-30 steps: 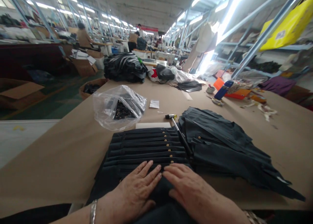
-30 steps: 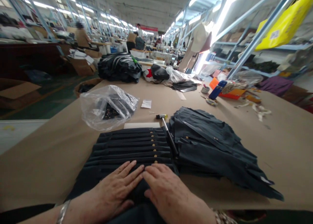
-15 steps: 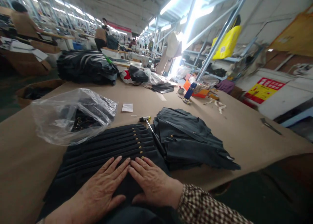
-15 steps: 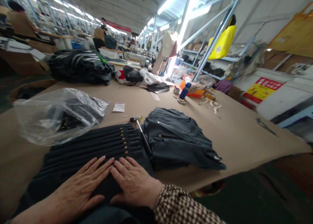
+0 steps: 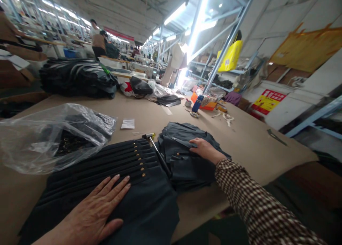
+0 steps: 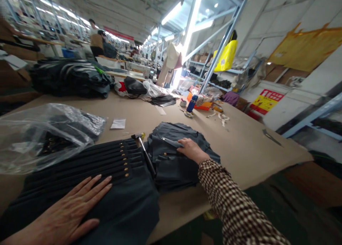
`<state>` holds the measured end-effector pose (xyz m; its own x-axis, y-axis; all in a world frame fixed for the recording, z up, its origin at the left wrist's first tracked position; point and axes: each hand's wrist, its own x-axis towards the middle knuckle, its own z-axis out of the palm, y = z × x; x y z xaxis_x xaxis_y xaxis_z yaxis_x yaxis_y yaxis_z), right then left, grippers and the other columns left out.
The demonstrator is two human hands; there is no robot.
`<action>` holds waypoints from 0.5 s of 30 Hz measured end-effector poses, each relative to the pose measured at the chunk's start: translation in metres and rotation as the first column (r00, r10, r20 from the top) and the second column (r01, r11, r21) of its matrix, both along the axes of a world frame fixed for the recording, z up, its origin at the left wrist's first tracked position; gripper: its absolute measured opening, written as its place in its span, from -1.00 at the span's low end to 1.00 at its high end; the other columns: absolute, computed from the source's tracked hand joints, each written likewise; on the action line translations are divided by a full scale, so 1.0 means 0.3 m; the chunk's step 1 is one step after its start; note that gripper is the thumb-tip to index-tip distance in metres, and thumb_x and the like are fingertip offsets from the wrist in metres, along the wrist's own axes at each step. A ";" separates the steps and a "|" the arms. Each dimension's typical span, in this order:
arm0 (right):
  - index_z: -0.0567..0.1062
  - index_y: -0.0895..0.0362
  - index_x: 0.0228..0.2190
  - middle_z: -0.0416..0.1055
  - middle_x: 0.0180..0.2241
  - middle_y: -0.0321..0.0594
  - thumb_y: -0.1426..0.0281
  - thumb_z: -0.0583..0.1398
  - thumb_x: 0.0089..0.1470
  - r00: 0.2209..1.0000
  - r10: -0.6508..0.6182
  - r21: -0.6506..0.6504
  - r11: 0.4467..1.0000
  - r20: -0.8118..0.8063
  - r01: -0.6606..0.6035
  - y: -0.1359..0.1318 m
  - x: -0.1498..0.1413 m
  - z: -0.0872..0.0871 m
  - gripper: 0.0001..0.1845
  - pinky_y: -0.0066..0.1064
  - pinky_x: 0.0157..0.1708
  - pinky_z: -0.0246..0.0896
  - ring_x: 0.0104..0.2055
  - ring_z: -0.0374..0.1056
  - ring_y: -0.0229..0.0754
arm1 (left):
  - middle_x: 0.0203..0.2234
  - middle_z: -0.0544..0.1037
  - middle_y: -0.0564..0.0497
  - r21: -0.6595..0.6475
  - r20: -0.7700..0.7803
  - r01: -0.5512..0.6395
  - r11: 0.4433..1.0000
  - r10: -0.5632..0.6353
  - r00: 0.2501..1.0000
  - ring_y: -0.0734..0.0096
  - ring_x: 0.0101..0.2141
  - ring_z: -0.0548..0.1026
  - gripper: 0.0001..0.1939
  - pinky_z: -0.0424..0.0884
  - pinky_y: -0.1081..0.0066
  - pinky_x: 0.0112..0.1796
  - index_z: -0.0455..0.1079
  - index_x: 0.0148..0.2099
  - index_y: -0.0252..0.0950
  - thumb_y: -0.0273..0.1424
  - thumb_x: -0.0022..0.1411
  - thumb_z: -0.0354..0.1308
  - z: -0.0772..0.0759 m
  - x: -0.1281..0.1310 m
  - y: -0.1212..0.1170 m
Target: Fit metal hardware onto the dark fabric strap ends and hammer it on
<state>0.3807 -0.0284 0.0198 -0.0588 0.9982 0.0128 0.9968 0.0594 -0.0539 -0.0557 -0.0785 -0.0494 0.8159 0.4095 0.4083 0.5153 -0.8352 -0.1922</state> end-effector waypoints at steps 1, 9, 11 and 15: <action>0.44 0.16 0.00 0.42 -0.03 -0.02 0.31 0.26 0.03 1.000 -0.009 -0.020 1.000 0.019 0.009 0.024 0.006 -0.015 -0.52 -0.29 0.02 0.22 0.02 0.34 -0.04 | 0.19 0.27 0.04 -0.005 -0.009 -0.003 1.000 0.003 1.000 0.22 0.11 0.34 -0.22 0.09 0.36 0.10 -0.11 0.35 -0.12 0.02 0.19 0.02 -0.002 0.000 0.000; 0.46 0.21 -0.18 0.46 -0.19 -0.17 0.26 0.11 0.22 0.982 -0.139 -0.065 0.987 0.131 0.149 0.100 -0.020 -0.026 -0.72 -0.19 -0.14 0.32 -0.18 0.41 -0.18 | 0.23 0.17 0.04 -0.275 -0.087 -0.067 0.959 0.045 0.995 0.12 0.16 0.28 -0.24 0.24 0.24 0.10 -0.09 0.32 -0.02 -0.02 0.15 0.09 0.009 -0.010 -0.002; 0.47 0.23 -0.21 0.48 -0.22 -0.11 0.30 0.04 0.26 0.970 -0.197 0.006 0.980 0.140 0.198 0.102 0.004 0.038 -0.71 -0.24 -0.14 0.30 -0.19 0.42 -0.15 | 0.23 0.17 0.01 -0.345 -0.115 -0.099 0.933 0.063 0.991 0.05 0.17 0.26 -0.27 0.27 0.14 0.09 0.01 0.30 -0.03 -0.05 0.14 0.12 0.022 -0.006 0.004; 0.48 0.27 -0.22 0.49 -0.22 0.08 0.37 -0.09 0.29 0.951 -0.279 0.186 0.950 0.136 0.252 0.089 0.004 0.203 -0.61 -0.32 -0.16 0.21 -0.17 0.42 -0.07 | 0.22 0.22 0.03 -0.505 -0.029 -0.144 0.851 0.150 0.988 -0.01 0.21 0.17 -0.46 0.21 0.02 0.14 0.25 0.20 -0.04 -0.18 0.17 0.11 0.075 0.054 0.013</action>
<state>0.3817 -0.0019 0.0808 0.1935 0.9625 0.1904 0.9722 -0.2141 0.0943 -0.0395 -0.0745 -0.0267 0.7266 0.6762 0.1216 0.6392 -0.7303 0.2410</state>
